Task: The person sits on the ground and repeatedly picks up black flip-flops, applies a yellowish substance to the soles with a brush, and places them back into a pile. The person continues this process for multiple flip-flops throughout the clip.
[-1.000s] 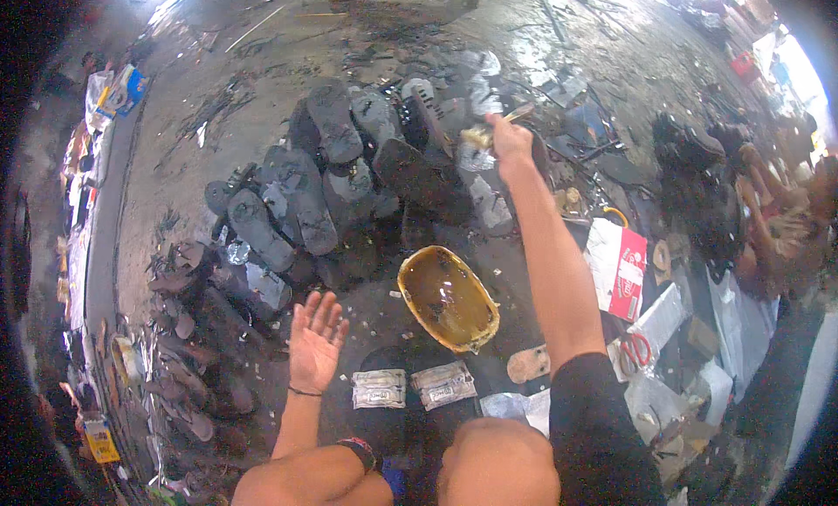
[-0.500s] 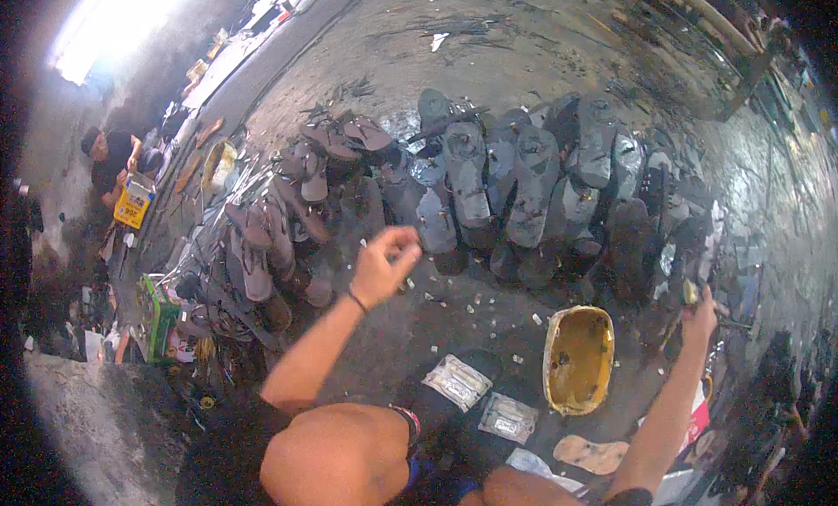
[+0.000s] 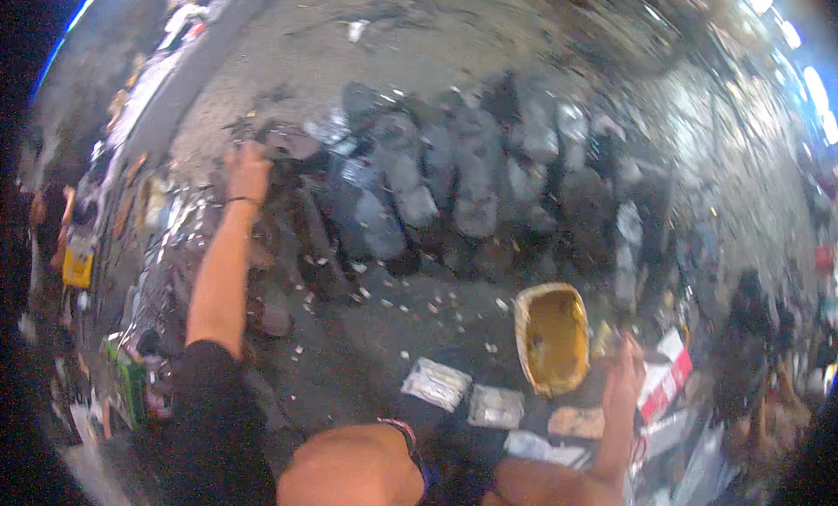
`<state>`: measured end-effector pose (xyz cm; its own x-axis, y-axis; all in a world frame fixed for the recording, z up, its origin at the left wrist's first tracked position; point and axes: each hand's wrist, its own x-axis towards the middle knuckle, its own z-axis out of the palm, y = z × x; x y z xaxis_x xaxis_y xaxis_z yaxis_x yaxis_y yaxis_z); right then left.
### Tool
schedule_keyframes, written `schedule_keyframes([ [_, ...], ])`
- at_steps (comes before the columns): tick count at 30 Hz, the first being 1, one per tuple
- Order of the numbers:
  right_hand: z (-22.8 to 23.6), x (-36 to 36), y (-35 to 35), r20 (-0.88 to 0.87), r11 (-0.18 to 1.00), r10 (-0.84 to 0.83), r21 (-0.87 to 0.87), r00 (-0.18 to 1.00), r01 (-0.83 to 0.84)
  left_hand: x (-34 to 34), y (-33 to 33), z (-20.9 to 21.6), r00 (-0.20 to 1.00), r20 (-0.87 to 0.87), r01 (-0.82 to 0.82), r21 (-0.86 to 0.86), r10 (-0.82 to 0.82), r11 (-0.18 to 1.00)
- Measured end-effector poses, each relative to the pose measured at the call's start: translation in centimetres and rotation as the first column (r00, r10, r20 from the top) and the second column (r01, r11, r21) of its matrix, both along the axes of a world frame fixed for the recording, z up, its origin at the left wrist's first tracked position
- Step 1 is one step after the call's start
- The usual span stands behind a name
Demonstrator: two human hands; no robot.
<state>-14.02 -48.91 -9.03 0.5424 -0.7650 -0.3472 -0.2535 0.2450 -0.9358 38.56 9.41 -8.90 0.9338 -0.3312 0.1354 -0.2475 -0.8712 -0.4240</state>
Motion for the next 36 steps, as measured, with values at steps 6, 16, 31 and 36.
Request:
schedule_keyframes([
  [6,4.7,7.3,6.6,-0.418,0.683,0.194,-0.592,0.888,-0.428,-14.6,-3.9,11.4,0.897,0.253,0.424,-0.723,-0.363,0.545],
  [16,5.8,0.6,6.5,-0.777,0.491,0.231,-0.427,0.586,-0.759,-40.8,-8.6,2.1,0.35,-0.723,-0.219,-0.682,-0.596,0.698],
  [31,9.2,8.3,8.5,0.321,0.799,0.15,0.517,0.935,-0.306,-32.7,-23.3,-5.5,0.397,-0.588,-0.628,-0.734,-0.705,0.259],
  [36,9.3,14.0,11.3,0.428,0.946,0.305,-0.032,0.851,-0.323,-30.6,-28.0,3.1,0.294,-0.454,-0.946,-0.013,-0.841,-0.324],
])
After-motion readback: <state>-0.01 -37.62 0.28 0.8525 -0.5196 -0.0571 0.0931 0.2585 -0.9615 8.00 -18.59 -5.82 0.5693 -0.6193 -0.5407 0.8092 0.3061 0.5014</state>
